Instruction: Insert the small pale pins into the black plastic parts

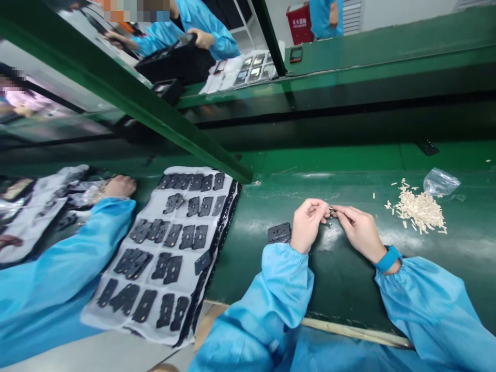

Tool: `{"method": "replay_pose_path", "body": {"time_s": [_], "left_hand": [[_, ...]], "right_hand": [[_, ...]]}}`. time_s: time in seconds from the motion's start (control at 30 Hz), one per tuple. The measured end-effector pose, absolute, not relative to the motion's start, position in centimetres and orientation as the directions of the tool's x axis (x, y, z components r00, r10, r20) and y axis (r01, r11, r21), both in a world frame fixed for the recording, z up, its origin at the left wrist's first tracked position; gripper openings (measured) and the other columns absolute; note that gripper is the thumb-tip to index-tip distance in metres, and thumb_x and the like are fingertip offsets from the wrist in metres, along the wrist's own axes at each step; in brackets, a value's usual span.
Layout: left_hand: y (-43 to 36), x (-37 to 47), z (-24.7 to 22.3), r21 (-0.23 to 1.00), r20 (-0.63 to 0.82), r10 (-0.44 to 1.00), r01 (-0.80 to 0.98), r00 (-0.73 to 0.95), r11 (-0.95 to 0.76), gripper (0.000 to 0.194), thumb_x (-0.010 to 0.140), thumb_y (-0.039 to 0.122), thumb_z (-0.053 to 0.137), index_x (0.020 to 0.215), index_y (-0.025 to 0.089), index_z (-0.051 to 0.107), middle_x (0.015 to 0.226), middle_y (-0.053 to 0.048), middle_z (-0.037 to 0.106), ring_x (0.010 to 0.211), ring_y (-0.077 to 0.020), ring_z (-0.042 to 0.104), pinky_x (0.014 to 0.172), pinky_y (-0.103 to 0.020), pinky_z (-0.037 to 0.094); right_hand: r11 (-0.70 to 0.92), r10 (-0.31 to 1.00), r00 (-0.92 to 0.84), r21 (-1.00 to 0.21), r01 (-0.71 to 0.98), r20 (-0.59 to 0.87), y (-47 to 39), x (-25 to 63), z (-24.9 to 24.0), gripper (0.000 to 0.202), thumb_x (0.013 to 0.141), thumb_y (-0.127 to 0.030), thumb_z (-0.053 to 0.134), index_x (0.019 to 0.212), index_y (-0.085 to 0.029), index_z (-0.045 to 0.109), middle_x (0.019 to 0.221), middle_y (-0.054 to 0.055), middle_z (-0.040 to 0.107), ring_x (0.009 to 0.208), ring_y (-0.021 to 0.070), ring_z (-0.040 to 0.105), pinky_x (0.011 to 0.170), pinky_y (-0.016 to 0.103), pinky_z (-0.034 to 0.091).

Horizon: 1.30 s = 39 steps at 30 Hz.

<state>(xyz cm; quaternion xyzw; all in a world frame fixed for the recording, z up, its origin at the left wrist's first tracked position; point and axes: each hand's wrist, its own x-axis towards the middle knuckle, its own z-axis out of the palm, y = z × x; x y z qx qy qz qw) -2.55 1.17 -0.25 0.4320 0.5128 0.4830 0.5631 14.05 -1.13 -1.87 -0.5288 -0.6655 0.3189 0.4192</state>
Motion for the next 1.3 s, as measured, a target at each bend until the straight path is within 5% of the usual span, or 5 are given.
{"method": "replay_pose_path", "body": {"time_s": [0.13,0.5,0.7,0.97,1.3], "left_hand": [[0.8,-2.0,-0.3,0.947,-0.248,0.967,-0.194,0.067,0.256,0.045,0.08,0.049,0.082,0.094,0.01,0.064,0.083,-0.009,0.072,0.072,-0.0126,0.067,0.065,-0.023,0.054],[0.2,-1.0,-0.6,0.953,-0.214,0.97,-0.192,0.114,0.233,0.042,0.083,0.047,0.08,0.091,0.01,0.063,0.081,-0.008,0.071,0.069,-0.0102,0.064,0.062,-0.021,0.051],[0.2,-0.9,-0.9,0.964,-0.177,0.981,-0.188,0.078,0.189,0.039,0.084,0.047,0.078,0.092,0.012,0.063,0.083,-0.008,0.072,0.074,-0.0122,0.067,0.062,-0.021,0.051],[0.4,-1.1,-1.2,0.975,-0.164,0.986,-0.153,-0.009,0.161,0.042,0.087,0.051,0.075,0.093,0.012,0.061,0.121,-0.018,0.073,0.095,-0.0173,0.072,0.077,-0.027,0.057],[-0.5,0.2,-1.3,0.982,-0.147,0.988,-0.112,0.038,0.151,0.032,0.088,0.043,0.072,0.091,0.012,0.063,0.096,-0.009,0.071,0.08,-0.0124,0.066,0.065,-0.022,0.053]], "right_hand": [[0.143,0.984,0.031,-0.887,0.438,0.174,-1.1,14.1,-1.9,0.02,0.096,-0.035,0.068,0.09,-0.019,0.079,0.076,0.003,0.072,0.055,0.0128,0.055,0.058,0.028,0.045],[0.287,0.952,-0.019,-0.87,0.401,0.305,-1.1,14.4,-1.7,0.018,0.095,-0.026,0.065,0.091,-0.019,0.081,0.087,0.006,0.073,0.065,0.0137,0.06,0.06,0.028,0.048],[0.304,0.953,-0.118,-0.877,0.372,0.28,-0.9,14.7,-1.9,0.026,0.103,-0.026,0.058,0.114,-0.021,0.08,0.112,0.007,0.076,0.101,0.0191,0.072,0.089,0.032,0.057],[0.18,0.983,-0.017,-0.929,0.323,0.185,-1.2,14.7,-1.7,0.026,0.098,-0.037,0.066,0.108,-0.021,0.083,0.1,0.007,0.078,0.069,0.015,0.063,0.064,0.028,0.049],[-0.015,0.997,0.074,-0.999,0.043,-0.012,-1.2,14.1,-1.1,0.035,0.084,-0.049,0.075,0.087,-0.014,0.07,0.076,0.007,0.068,0.063,0.0134,0.057,0.057,0.025,0.048]]}}
